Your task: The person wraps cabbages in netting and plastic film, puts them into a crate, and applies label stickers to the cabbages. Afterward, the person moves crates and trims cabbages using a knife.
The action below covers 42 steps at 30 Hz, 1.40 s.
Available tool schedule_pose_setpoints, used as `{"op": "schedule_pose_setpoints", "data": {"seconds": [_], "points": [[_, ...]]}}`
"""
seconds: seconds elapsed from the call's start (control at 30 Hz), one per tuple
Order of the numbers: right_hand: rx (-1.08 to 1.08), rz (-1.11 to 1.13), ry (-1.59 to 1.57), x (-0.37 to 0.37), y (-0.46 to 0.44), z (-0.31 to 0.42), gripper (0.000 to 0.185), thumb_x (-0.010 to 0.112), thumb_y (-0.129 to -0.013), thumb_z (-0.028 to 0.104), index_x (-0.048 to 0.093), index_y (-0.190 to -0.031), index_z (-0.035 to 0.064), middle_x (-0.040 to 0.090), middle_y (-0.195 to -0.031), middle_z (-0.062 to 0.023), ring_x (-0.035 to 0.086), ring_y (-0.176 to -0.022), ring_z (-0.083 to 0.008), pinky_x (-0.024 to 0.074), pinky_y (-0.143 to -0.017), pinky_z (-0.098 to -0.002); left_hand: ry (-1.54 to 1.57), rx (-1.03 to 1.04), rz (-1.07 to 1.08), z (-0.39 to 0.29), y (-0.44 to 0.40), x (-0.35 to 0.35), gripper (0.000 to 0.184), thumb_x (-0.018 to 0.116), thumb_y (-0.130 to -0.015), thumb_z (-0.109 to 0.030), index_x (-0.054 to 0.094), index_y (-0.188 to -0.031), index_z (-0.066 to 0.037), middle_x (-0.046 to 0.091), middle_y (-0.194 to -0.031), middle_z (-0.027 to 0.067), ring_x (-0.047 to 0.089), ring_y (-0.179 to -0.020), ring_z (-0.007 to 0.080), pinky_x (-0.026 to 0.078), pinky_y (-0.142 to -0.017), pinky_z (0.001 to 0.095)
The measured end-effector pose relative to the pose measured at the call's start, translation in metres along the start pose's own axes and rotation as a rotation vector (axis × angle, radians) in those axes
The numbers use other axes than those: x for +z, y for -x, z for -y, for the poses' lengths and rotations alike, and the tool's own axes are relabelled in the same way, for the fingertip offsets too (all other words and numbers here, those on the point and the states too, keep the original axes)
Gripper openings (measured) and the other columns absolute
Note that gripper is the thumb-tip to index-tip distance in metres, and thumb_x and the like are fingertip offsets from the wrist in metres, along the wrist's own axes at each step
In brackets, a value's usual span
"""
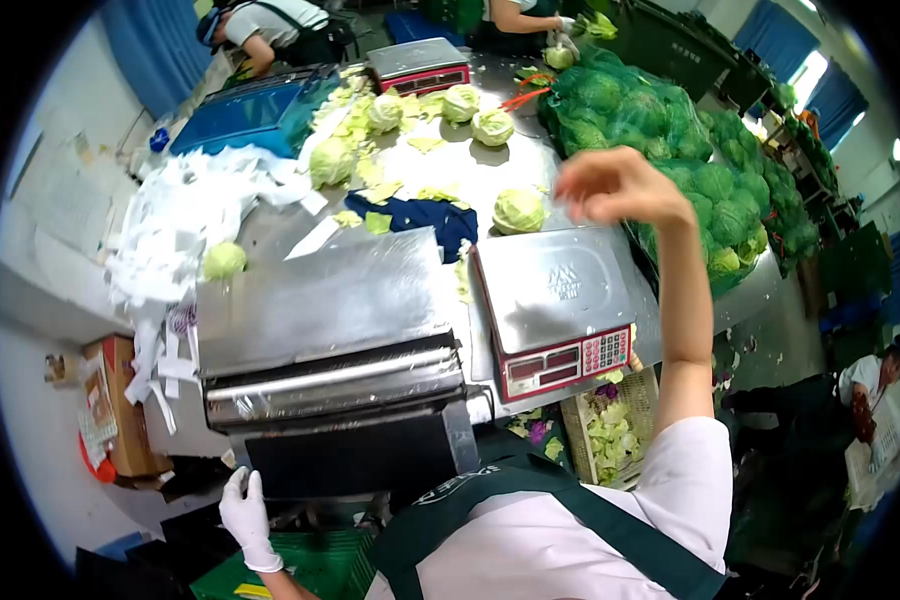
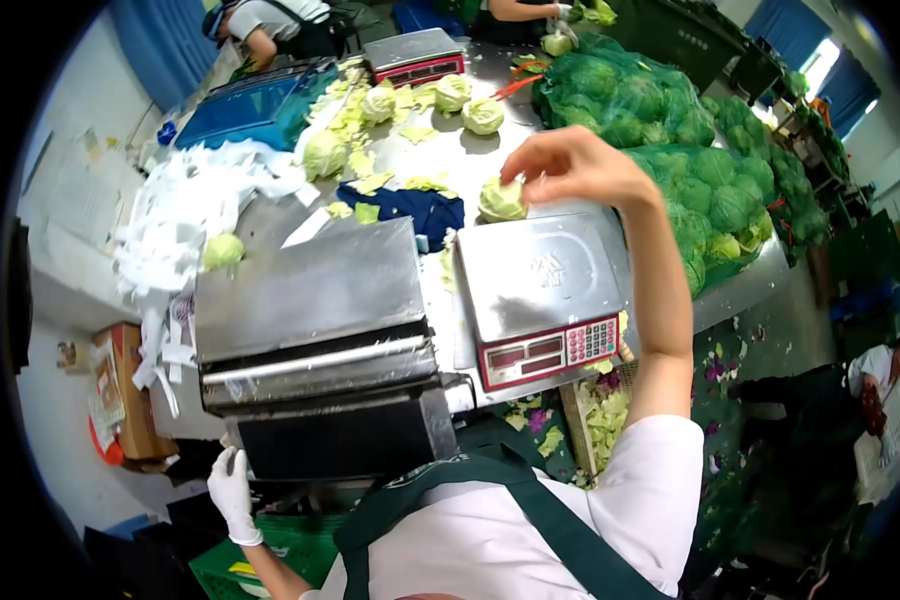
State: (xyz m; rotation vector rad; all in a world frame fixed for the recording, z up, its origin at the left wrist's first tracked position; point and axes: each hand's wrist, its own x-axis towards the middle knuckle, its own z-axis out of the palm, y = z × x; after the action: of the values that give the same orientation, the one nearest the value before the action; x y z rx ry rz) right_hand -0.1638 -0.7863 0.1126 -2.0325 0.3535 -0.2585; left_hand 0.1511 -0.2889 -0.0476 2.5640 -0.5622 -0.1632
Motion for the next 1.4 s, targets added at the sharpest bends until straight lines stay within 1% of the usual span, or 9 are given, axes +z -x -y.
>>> {"op": "schedule_pose_setpoints", "data": {"seconds": [0.1,0.23,0.37,0.5,0.67,0.8,1.03,1.23,1.4], "points": [[0.418,-0.199,0.214,-0.046,-0.037,-0.146,0.077,0.074,-0.064,0.046,0.048,-0.123,0.0040,0.053,-0.118,-0.0223,0.056,-0.104,-0.0259,0.0443,-0.088,-0.0345,0.014,0.024,0.100,-0.052,-0.010,0.021,0.029,0.065,-0.079,-0.015,0.061,-0.100,0.005,0.064,-0.096,0.0171,0.062,-0.089,0.0236,0.047,-0.080,0.0309],[0.492,-0.137,0.394,-0.037,-0.066,-0.313,0.120,0.075,-0.047,0.063,0.025,-0.136,-0.0007,0.038,-0.130,-0.0278,0.040,-0.121,-0.0358,0.0329,-0.101,-0.0383,-0.064,-0.024,0.165,-0.092,-0.011,0.038,0.030,0.065,-0.079,-0.013,0.060,-0.102,0.006,0.063,-0.099,0.0179,0.062,-0.090,0.0248,0.047,-0.081,0.0310],[0.377,-0.247,0.326,0.005,-0.089,-0.354,0.107,0.079,-0.051,0.052,0.034,-0.131,-0.0020,0.041,-0.129,-0.0244,0.041,-0.120,-0.0330,0.0342,-0.100,-0.0377,-0.101,-0.105,0.173,-0.110,-0.001,0.037,0.028,0.063,-0.080,-0.011,0.060,-0.101,0.006,0.063,-0.098,0.0172,0.062,-0.090,0.0227,0.048,-0.080,0.0296],[0.610,-0.270,-0.196,-0.019,-0.090,-0.355,0.081,0.076,-0.062,0.042,0.042,-0.128,0.0081,0.054,-0.113,-0.0160,0.056,-0.099,-0.0255,0.0500,-0.079,-0.0370,-0.148,-0.051,0.188,-0.114,0.003,0.033,0.025,0.063,-0.079,-0.009,0.061,-0.100,0.005,0.064,-0.096,0.0167,0.063,-0.088,0.0238,0.048,-0.078,0.0301],[0.682,-0.397,-0.686,-0.038,-0.072,-0.346,0.072,0.073,-0.067,0.040,0.045,-0.125,0.0084,0.055,-0.109,-0.0138,0.058,-0.094,-0.0236,0.0543,-0.063,-0.0401,-0.121,0.028,0.175,-0.116,0.000,0.028,0.026,0.064,-0.078,-0.011,0.062,-0.099,0.004,0.064,-0.094,0.0174,0.063,-0.086,0.0256,0.048,-0.077,0.0310],[0.441,-0.605,-0.390,-0.021,-0.035,-0.283,0.074,0.074,-0.068,0.035,0.043,-0.127,0.0031,0.055,-0.113,-0.0122,0.056,-0.097,-0.0187,0.0460,-0.082,-0.0288,-0.093,0.076,0.195,-0.121,-0.010,0.022,0.027,0.065,-0.078,-0.013,0.062,-0.099,0.002,0.064,-0.095,0.0168,0.063,-0.087,0.0254,0.048,-0.077,0.0307],[0.143,-0.593,0.210,0.058,0.057,-0.206,0.083,0.078,-0.062,0.023,0.037,-0.131,0.0033,0.049,-0.123,-0.0123,0.047,-0.113,-0.0223,0.0355,-0.097,-0.0320,-0.133,0.324,0.173,-0.088,-0.052,0.021,0.029,0.064,-0.077,-0.024,0.063,-0.099,-0.004,0.064,-0.097,0.0124,0.061,-0.090,0.0283,0.048,-0.076,0.0330],[0.320,-0.674,0.139,0.091,0.083,-0.198,0.087,0.078,-0.062,0.026,0.033,-0.133,0.0011,0.046,-0.127,-0.0168,0.045,-0.116,-0.0251,0.0353,-0.098,-0.0339,-0.001,0.350,0.188,-0.087,-0.140,0.012,0.030,0.064,-0.078,-0.024,0.063,-0.101,-0.005,0.063,-0.096,0.0144,0.062,-0.087,0.0247,0.048,-0.076,0.0323],[0.372,-0.606,0.111,0.079,0.083,-0.184,0.096,0.079,-0.062,0.028,0.026,-0.138,0.0044,0.040,-0.133,-0.0165,0.040,-0.121,-0.0240,0.0313,-0.100,-0.0327,-0.023,0.671,0.254,-0.130,-0.250,0.052,0.031,0.059,-0.081,-0.026,0.062,-0.103,-0.005,0.063,-0.098,0.0144,0.062,-0.089,0.0256,0.047,-0.078,0.0307]]}}
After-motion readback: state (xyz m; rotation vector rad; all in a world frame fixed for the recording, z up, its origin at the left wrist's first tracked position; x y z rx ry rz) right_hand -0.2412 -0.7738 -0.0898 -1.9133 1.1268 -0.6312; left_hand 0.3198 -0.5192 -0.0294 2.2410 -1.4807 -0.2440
